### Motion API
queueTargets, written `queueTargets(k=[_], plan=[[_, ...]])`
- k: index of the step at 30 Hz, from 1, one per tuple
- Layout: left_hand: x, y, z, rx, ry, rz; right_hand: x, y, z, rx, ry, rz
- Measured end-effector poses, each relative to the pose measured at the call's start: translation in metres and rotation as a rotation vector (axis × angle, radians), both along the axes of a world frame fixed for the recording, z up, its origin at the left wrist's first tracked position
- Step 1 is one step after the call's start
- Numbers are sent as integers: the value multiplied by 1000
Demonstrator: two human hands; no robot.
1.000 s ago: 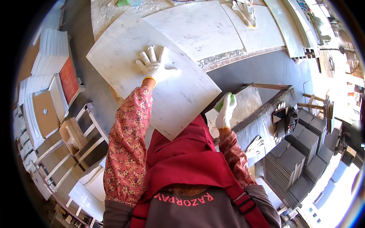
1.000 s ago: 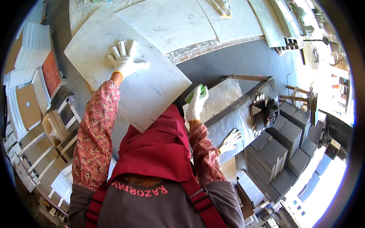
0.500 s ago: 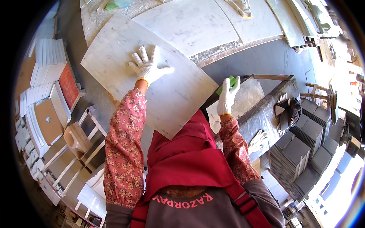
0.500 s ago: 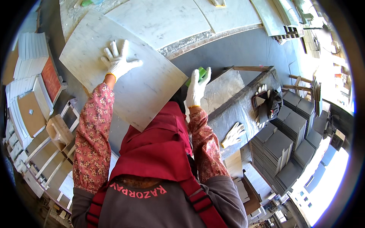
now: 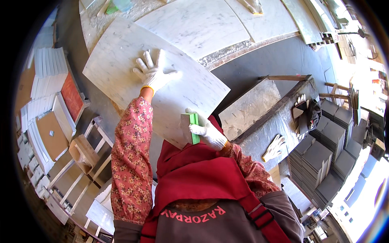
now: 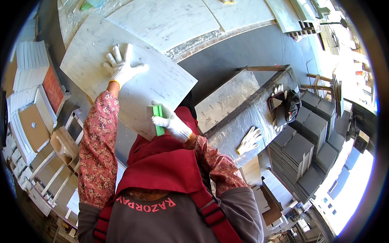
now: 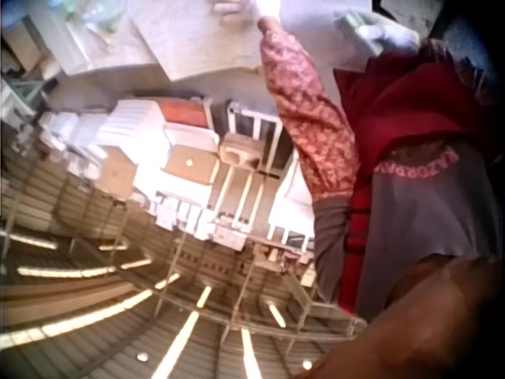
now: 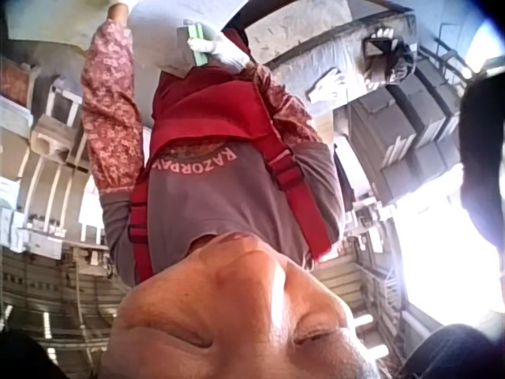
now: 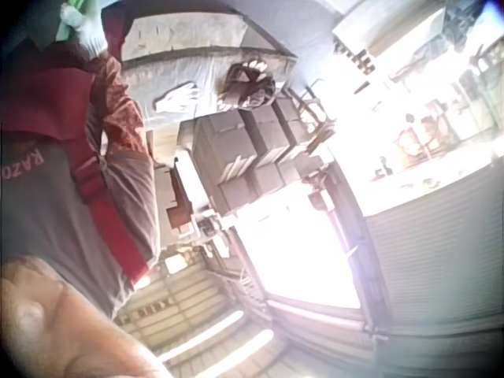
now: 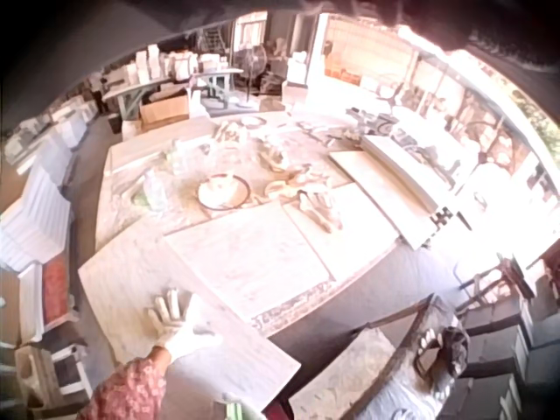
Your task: The person applies a white paste to the edges of rectangular white panels using a small metal spatula, then smooths the edges with a green sanding block. The person repeats this process on multiple panels, flipping them to treat different edges and stacking finished pieces on the table.
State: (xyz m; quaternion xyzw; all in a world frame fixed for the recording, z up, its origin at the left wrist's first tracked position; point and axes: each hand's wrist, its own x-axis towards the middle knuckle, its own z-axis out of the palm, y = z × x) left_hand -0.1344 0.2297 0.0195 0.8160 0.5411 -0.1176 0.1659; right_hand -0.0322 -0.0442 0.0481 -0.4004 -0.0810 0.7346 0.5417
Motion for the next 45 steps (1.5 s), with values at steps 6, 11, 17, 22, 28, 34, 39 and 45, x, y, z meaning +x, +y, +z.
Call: queueTargets(k=[6, 11, 17, 22, 28, 34, 39, 45], plan=[[-5, -3, -3, -1, 14, 28, 154, 24, -40, 76, -699, -752], [1, -3, 4, -7, -17, 3, 169, -61, -104, -244, -1058, -598], [-45, -31, -26, 320, -231, -149, 46, -53, -15, -60, 249, -468], [-104, -128, -8, 524, -193, 141, 31, -9, 13, -181, -119, -175], [-119, -178, -41, 511, -353, 454, 46, 32, 33, -238, -348, 14], [-68, -155, -28, 529, -279, 506, 90, 79, 36, -192, -451, 16], [-27, -145, -27, 509, -200, 653, 131, 122, 47, -161, -414, 115], [-18, -149, -46, 639, -107, 725, 231, 173, 48, -81, -612, 445]])
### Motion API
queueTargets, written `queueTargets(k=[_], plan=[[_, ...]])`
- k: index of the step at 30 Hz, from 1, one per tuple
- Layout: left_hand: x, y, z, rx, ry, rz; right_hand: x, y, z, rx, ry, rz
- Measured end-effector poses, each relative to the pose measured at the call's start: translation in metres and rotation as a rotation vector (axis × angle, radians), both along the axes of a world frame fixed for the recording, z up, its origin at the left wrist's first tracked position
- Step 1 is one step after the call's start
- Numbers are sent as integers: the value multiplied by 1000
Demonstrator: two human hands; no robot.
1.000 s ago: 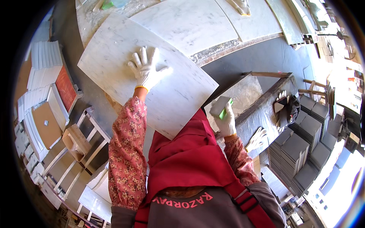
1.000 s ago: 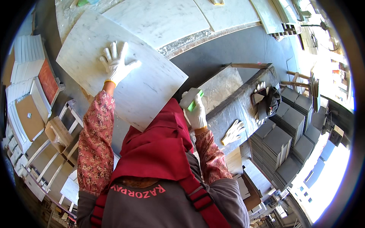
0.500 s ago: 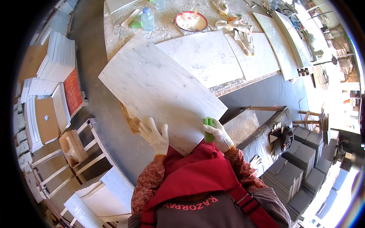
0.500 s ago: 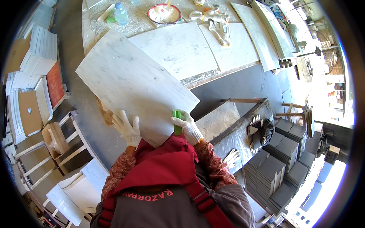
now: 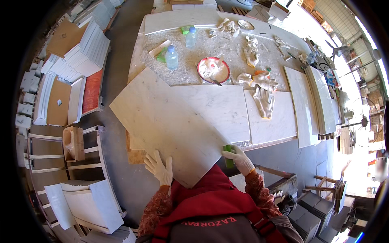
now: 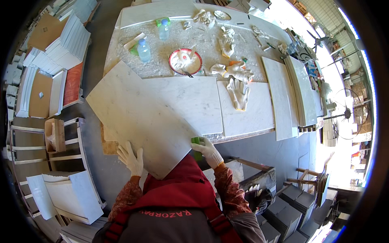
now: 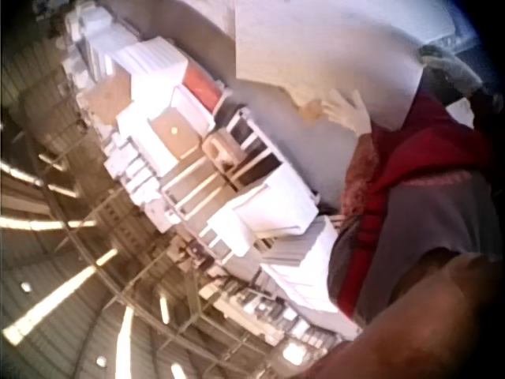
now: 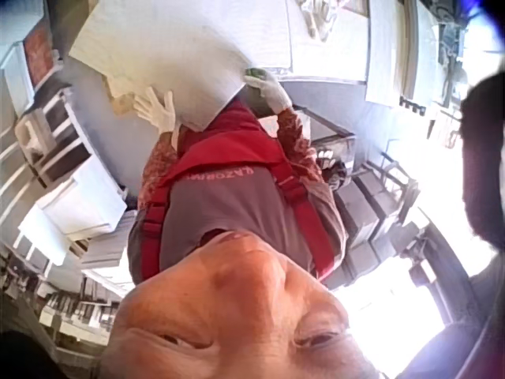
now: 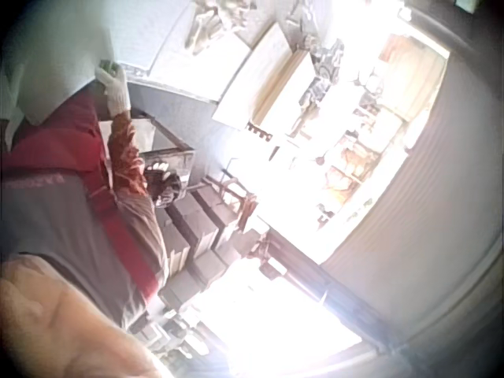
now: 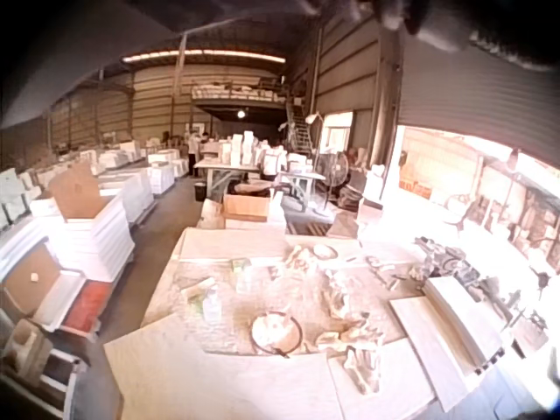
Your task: The person applies a white paste to the edges of rectangular white panels using a small metal spatula, then smooths the edges with a green sanding block. The person repeats this process on multiple panels, flipping them to treat different edges and stacking finished pieces on the table.
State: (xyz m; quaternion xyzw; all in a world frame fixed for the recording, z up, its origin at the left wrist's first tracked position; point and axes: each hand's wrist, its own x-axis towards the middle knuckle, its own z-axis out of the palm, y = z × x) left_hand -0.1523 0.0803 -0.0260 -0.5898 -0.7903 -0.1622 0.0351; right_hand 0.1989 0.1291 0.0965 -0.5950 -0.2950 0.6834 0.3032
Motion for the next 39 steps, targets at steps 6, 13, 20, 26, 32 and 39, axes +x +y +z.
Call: queueTargets(k=[6, 13, 20, 26, 32, 39], plan=[[51, 28, 31, -22, 148, 6, 161, 108, -45, 476, -1058, -85], [117, 94, 71, -29, 128, -26, 127, 251, -49, 1135, -1349, 69], [135, 156, 78, 178, 26, -196, 70, 401, -91, 1259, -1448, -11], [96, 117, 80, 137, 80, -40, -61, 420, -98, 849, -1460, 165], [107, 129, 78, 176, 50, -86, -24, 453, -116, 677, -1372, 224], [102, 126, 87, 227, 30, -81, -35, 451, -112, 685, -1316, 136]])
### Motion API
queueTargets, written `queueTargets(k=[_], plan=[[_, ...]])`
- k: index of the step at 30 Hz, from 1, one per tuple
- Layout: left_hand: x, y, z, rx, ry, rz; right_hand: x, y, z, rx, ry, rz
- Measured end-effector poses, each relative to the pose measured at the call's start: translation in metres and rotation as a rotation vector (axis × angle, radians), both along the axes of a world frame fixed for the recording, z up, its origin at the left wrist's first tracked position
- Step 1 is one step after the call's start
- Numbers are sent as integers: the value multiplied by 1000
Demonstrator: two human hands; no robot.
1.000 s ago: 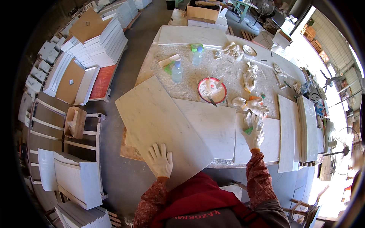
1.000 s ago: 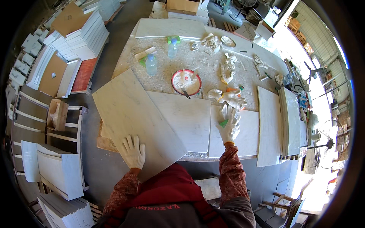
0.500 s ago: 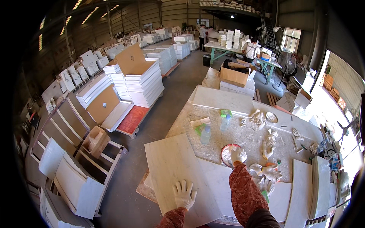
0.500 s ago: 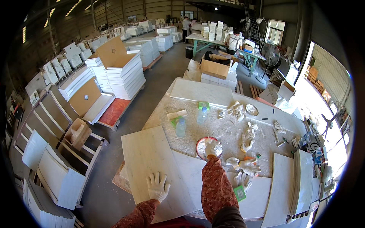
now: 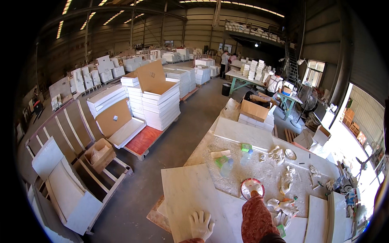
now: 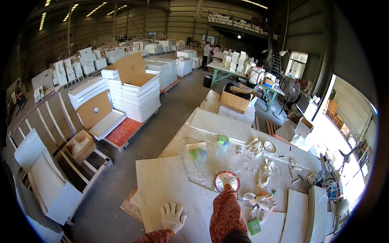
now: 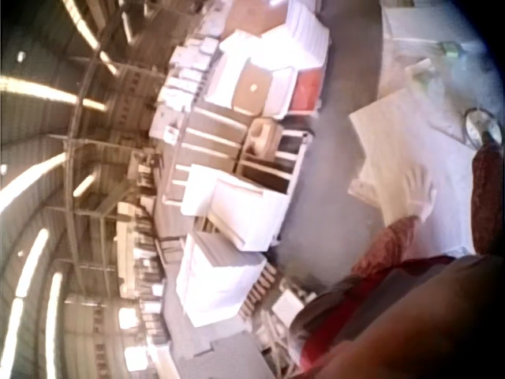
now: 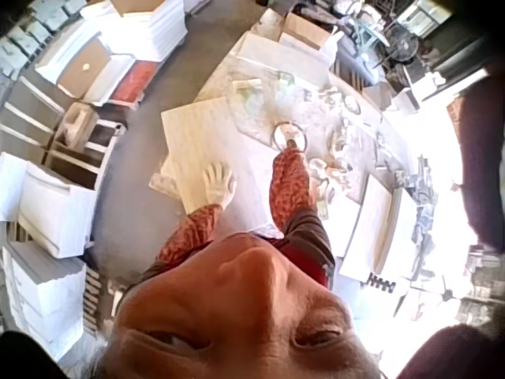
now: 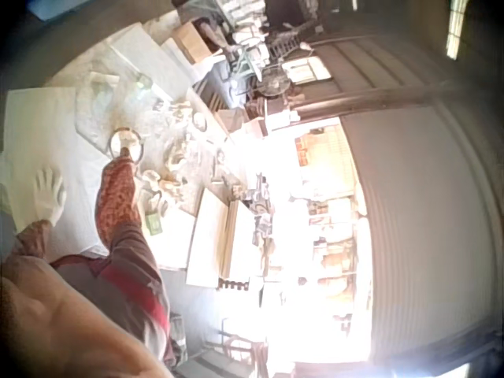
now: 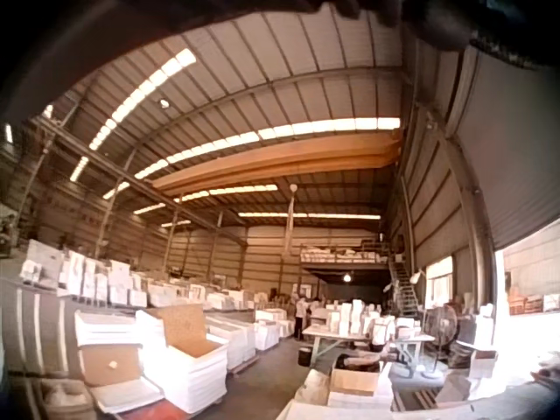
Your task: The person applies a white paste to the edges of rectangular white panels using a small metal spatula, then smooths the edges with a green sanding block. The person repeats this process on multiple panels, flipping them to treat different edges and stacking finished pieces on the table.
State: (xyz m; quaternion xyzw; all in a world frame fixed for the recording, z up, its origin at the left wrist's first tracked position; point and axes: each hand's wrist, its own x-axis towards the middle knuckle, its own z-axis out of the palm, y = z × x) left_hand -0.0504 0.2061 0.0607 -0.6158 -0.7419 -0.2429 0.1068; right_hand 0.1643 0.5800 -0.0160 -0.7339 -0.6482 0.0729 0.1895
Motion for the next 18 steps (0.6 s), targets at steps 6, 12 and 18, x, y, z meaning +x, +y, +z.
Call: queueTargets(k=[6, 12, 18], plan=[[1, 3, -15, 11, -29, -8, 16, -17, 13, 161, 212, 27], [-11, -9, -11, -20, -144, -2, -56, -155, 75, 87, 525, 163], [-23, -17, -48, -65, -1065, -166, -108, -316, 92, -209, 513, 286]])
